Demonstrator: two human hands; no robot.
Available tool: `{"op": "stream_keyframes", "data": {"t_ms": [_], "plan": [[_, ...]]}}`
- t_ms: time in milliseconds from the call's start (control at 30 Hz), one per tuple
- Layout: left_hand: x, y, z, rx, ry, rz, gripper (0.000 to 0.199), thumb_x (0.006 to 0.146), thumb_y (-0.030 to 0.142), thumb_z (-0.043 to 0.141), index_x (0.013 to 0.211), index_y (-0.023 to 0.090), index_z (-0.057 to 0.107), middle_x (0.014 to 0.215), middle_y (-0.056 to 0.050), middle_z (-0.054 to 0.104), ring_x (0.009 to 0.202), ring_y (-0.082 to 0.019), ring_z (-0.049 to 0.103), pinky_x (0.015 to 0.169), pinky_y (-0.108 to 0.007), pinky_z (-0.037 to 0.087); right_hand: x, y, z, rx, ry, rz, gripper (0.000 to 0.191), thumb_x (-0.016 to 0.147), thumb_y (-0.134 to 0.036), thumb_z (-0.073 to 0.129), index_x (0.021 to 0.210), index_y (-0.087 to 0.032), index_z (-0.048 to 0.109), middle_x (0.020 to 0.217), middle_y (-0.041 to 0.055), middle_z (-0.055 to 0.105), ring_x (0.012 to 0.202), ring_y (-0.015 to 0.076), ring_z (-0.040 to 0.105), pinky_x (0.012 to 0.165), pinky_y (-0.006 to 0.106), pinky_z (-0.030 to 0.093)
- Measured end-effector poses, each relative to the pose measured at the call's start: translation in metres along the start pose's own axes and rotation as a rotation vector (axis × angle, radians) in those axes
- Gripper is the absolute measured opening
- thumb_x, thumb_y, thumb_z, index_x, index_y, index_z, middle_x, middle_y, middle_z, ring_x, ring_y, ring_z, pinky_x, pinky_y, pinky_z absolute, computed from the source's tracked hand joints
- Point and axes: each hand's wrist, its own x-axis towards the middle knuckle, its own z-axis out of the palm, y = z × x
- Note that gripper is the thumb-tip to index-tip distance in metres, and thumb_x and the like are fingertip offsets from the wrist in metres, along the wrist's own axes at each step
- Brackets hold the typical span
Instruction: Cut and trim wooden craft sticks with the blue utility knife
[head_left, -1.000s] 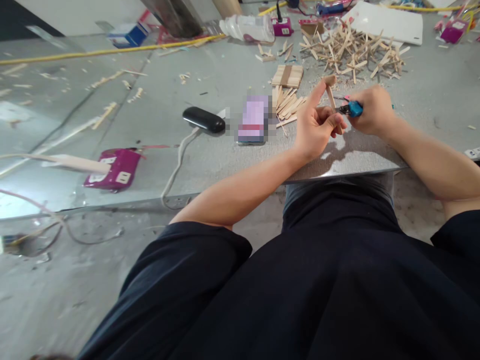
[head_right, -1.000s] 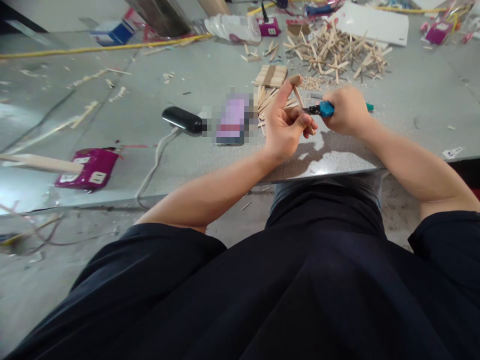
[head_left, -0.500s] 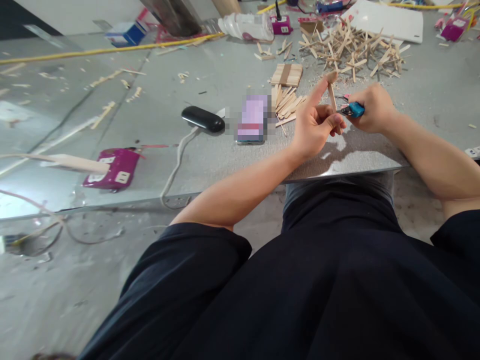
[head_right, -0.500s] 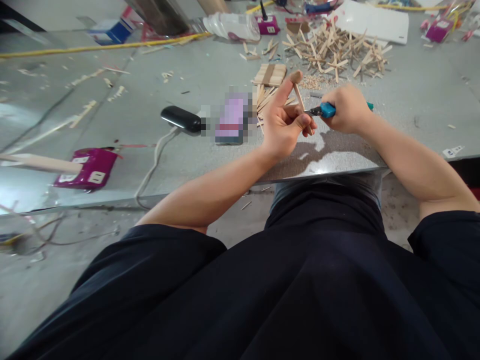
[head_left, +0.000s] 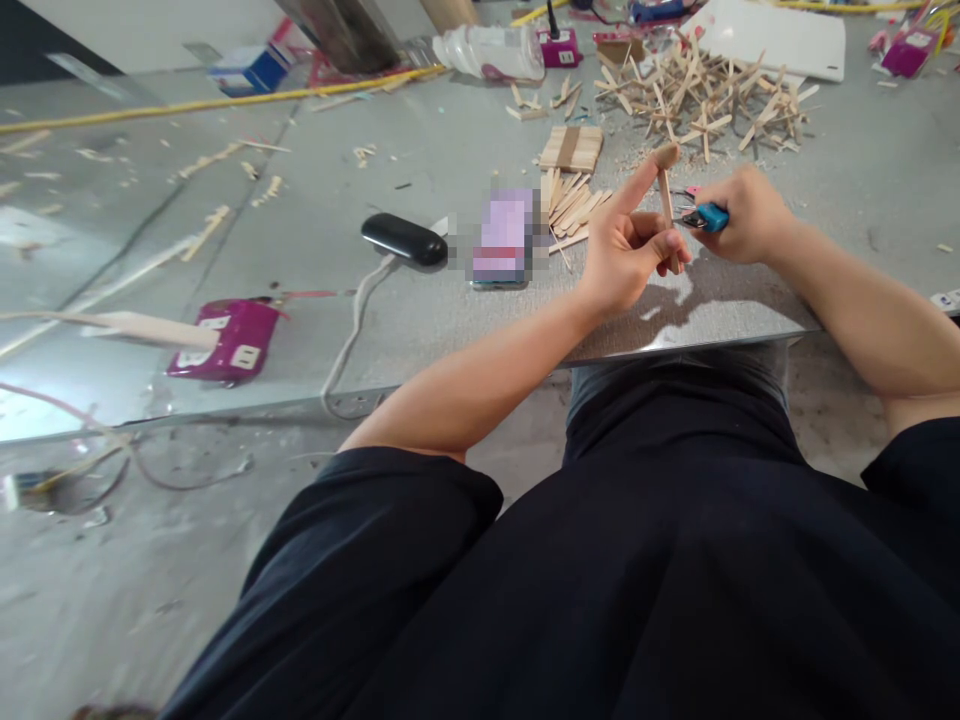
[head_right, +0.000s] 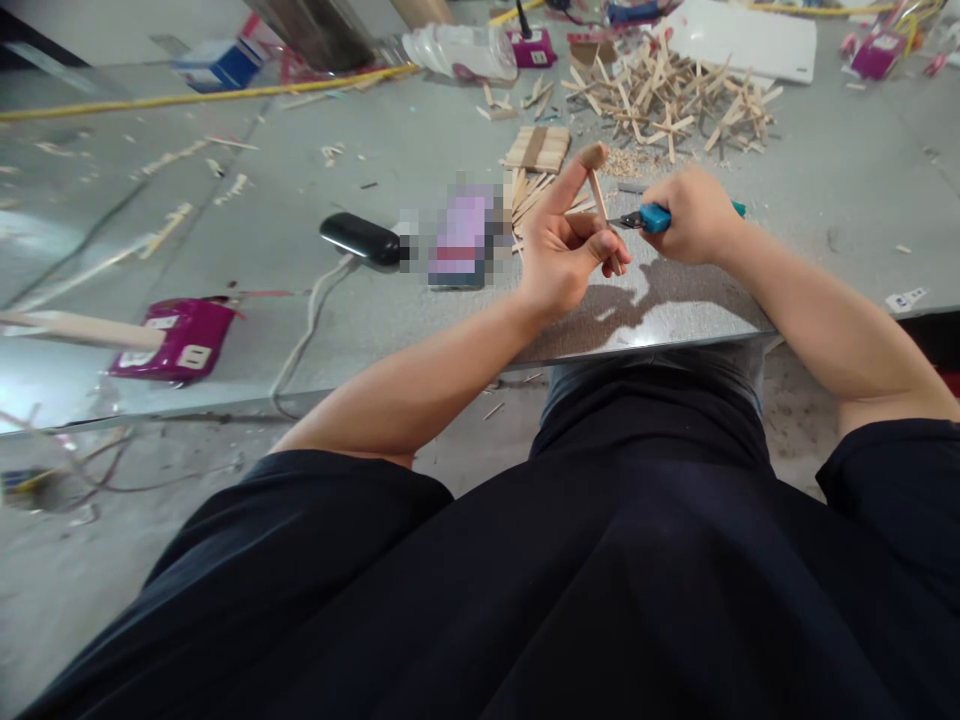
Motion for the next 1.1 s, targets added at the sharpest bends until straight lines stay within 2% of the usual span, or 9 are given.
{"op": "stream_keyframes", "data": {"t_ms": [133,333,633,767,867,1000,1100], "plan": [[-0.002,0.004,-0.001,-0.028,-0.022,-0.045,0.094,0.104,0.049,0.08,0.181,0.02,0.035,0.075,0.003,0.075,0.061,-0.013,0.073,0.056,-0.026,0.054,0.001,0.001,0.001,0.028,-0.045,-0.024,0.042,0.086,-0.064,0.069,0.067,-0.03,0.054,0.063,0.0029,0.052,0.073,0.0263,0.051,0.072,0.046,0.044],[-0.008,0.008,-0.001,-0.025,-0.033,-0.056,0.087,0.102,0.04,0.083,0.174,0.012,0.044,0.073,0.002,0.077,0.064,-0.015,0.077,0.062,-0.026,0.062,0.003,0.005,0.003,0.072,-0.139,-0.061,0.054,0.091,-0.063,0.07,0.063,-0.029,0.039,0.056,-0.0002,0.036,0.07,0.0207,0.036,0.072,0.043,0.036],[-0.012,0.001,0.006,0.021,-0.005,-0.032,0.085,0.098,0.024,0.082,0.174,0.013,0.047,0.073,0.005,0.076,0.062,-0.012,0.073,0.062,-0.026,0.063,0.003,0.006,0.002,0.186,-0.253,-0.079,0.055,0.099,-0.049,0.075,0.063,-0.028,0.038,0.056,-0.0057,0.027,0.073,0.0163,0.031,0.091,0.043,0.043],[-0.013,0.006,0.008,0.03,-0.004,-0.029,0.078,0.097,0.014,0.077,0.17,0.01,0.051,0.071,0.006,0.076,0.059,-0.01,0.071,0.062,-0.024,0.061,0.003,0.007,0.002,0.169,-0.264,-0.054,0.056,0.096,-0.051,0.078,0.063,-0.028,0.04,0.054,-0.005,0.029,0.07,0.0165,0.032,0.081,0.043,0.042],[-0.013,0.013,0.011,0.048,-0.005,-0.045,0.069,0.097,0.01,0.073,0.164,0.014,0.059,0.07,0.006,0.076,0.058,-0.009,0.069,0.061,-0.022,0.061,0.002,0.005,0.0,0.128,-0.297,-0.07,0.055,0.098,-0.051,0.075,0.062,-0.027,0.041,0.055,-0.0036,0.032,0.068,0.0168,0.034,0.075,0.042,0.043],[-0.014,0.017,0.012,0.05,0.004,-0.033,0.071,0.096,0.007,0.071,0.165,0.014,0.059,0.072,0.005,0.077,0.058,-0.01,0.068,0.061,-0.023,0.061,0.002,0.004,-0.002,0.144,-0.31,-0.059,0.053,0.102,-0.05,0.074,0.065,-0.025,0.045,0.059,-0.0033,0.035,0.068,0.016,0.035,0.076,0.041,0.046],[-0.012,0.012,0.011,0.055,-0.002,-0.038,0.073,0.095,0.008,0.072,0.167,0.014,0.059,0.072,0.005,0.075,0.058,-0.01,0.067,0.061,-0.024,0.061,0.003,0.008,0.0,0.125,-0.3,-0.044,0.05,0.101,-0.048,0.077,0.066,-0.025,0.05,0.058,-0.0029,0.038,0.069,0.0163,0.04,0.074,0.04,0.046]]}}
